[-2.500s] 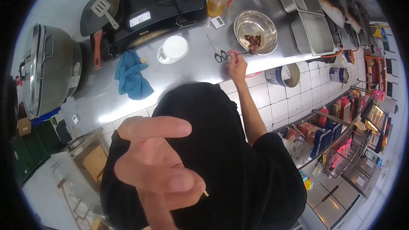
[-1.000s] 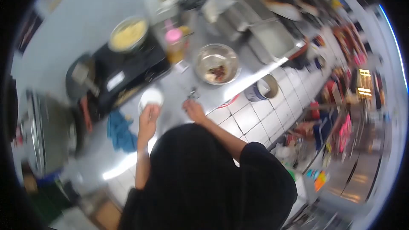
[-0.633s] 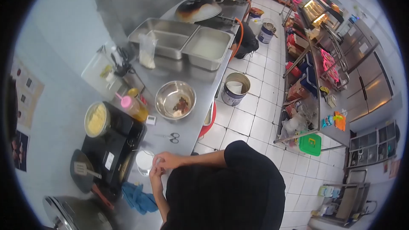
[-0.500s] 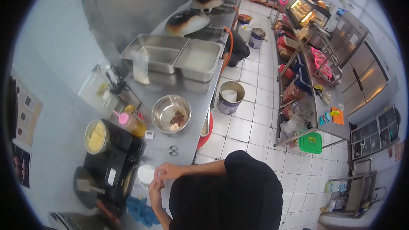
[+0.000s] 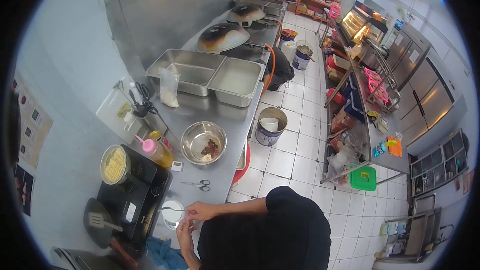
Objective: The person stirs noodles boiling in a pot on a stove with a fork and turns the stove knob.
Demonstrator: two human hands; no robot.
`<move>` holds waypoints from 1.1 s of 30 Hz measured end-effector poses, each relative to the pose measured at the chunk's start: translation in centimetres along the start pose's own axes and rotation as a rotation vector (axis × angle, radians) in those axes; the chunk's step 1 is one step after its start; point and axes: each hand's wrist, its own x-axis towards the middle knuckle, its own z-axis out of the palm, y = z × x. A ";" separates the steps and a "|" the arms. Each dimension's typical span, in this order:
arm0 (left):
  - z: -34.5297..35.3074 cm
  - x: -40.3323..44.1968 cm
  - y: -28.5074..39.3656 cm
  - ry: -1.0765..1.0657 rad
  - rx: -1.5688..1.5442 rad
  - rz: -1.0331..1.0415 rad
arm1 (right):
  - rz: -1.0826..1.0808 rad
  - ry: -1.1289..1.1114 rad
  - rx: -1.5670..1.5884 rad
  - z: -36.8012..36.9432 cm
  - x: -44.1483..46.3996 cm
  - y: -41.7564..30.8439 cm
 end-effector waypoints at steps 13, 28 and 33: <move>0.6 -0.3 0.8 0.242 0.178 0.212 | -0.006 0.143 0.120 2.1 1.5 0.6; 1.2 -3.2 1.4 0.419 0.732 0.480 | 0.162 -0.095 -0.093 2.0 2.0 1.4; 1.7 -3.1 0.9 0.421 0.524 0.430 | 0.200 -0.054 -0.050 2.2 2.5 0.5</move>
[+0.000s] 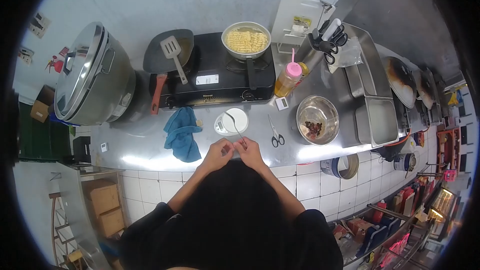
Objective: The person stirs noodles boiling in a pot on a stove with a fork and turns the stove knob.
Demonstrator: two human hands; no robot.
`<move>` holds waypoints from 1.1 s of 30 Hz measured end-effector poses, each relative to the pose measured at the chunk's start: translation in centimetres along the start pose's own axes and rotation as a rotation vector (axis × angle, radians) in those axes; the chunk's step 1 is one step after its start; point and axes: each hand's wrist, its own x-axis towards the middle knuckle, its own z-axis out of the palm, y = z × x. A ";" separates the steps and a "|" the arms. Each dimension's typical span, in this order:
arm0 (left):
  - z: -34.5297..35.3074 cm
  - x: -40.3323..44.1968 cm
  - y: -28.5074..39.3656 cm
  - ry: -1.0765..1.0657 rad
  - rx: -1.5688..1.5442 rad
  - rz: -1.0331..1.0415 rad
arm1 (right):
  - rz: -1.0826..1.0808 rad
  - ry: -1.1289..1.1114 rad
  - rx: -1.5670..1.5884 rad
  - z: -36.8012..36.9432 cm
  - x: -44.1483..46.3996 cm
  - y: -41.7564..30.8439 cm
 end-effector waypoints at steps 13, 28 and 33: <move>-0.3 0.4 0.3 0.092 0.033 0.031 | 0.167 -0.133 0.337 -1.2 -0.2 -1.7; -0.8 -0.1 1.1 0.080 0.164 0.129 | 0.305 -0.234 0.336 -1.9 -0.6 -2.7; -0.2 -0.6 0.5 0.023 0.328 0.203 | 0.303 -0.348 0.267 -2.4 -0.3 -2.1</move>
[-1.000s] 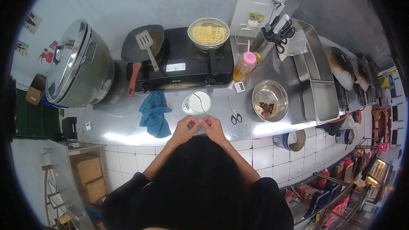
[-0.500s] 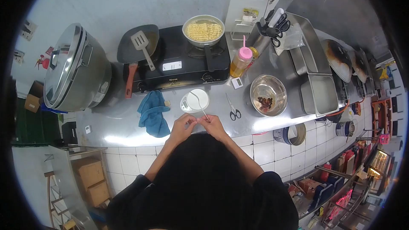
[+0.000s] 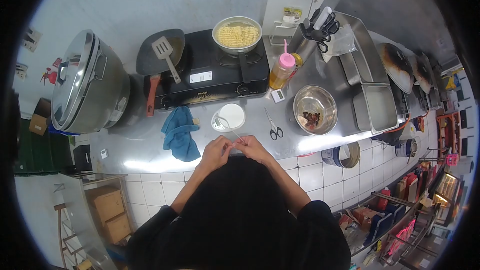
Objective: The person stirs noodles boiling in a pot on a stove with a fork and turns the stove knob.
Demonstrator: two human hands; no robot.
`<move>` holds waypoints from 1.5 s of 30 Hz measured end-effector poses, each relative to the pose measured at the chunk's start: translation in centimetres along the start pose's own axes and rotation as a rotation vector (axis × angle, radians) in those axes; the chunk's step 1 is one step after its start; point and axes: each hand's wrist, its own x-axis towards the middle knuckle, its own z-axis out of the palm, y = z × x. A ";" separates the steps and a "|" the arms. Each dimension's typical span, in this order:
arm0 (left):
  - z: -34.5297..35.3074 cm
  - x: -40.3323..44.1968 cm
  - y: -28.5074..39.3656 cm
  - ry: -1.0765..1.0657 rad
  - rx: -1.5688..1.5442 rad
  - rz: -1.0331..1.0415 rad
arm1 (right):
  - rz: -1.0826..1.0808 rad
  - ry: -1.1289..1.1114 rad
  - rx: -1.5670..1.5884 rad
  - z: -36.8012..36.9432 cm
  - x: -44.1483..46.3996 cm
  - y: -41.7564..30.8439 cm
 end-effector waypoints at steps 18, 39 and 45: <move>0.0 0.1 -0.1 0.035 -0.071 0.002 | -0.271 0.123 -0.215 0.6 1.5 3.4; -0.3 0.8 -0.3 0.005 -0.210 -0.098 | -0.112 0.173 -0.011 1.5 0.3 1.3; -0.3 0.6 -0.9 -0.070 -0.204 -0.114 | -0.223 0.206 -0.244 1.6 0.7 3.5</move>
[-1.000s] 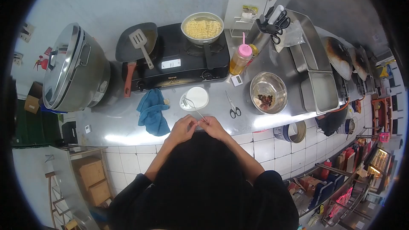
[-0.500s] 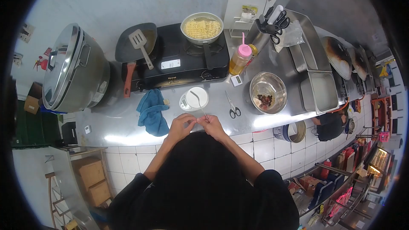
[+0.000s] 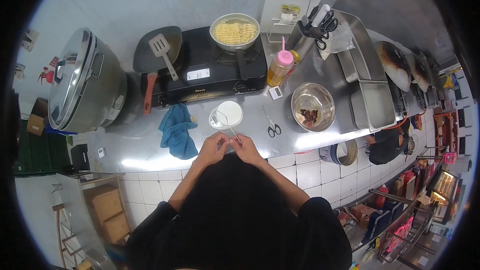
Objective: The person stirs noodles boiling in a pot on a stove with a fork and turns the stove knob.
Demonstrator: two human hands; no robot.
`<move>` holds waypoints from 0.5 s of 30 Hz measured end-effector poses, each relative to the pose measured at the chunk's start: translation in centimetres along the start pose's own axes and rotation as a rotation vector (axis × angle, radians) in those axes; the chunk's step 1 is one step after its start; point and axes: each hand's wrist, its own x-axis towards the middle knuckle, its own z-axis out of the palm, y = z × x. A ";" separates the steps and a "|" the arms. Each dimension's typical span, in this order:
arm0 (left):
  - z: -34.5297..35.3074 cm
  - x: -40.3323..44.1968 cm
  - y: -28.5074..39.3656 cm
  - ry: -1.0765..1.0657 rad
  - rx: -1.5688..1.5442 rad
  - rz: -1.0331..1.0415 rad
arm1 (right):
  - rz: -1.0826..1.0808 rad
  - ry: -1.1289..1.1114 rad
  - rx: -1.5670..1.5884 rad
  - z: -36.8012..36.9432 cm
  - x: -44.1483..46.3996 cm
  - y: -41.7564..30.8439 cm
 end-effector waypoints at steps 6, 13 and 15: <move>0.3 -0.2 -0.4 0.020 0.012 0.012 | -0.066 -0.006 -0.009 0.3 0.3 0.0; 2.3 -0.8 -2.0 0.116 -0.149 -0.085 | -0.185 0.123 -0.147 0.7 0.2 -2.4; 2.7 -0.9 -2.6 0.050 -0.347 -0.281 | -0.297 0.127 -0.278 0.4 0.1 -2.8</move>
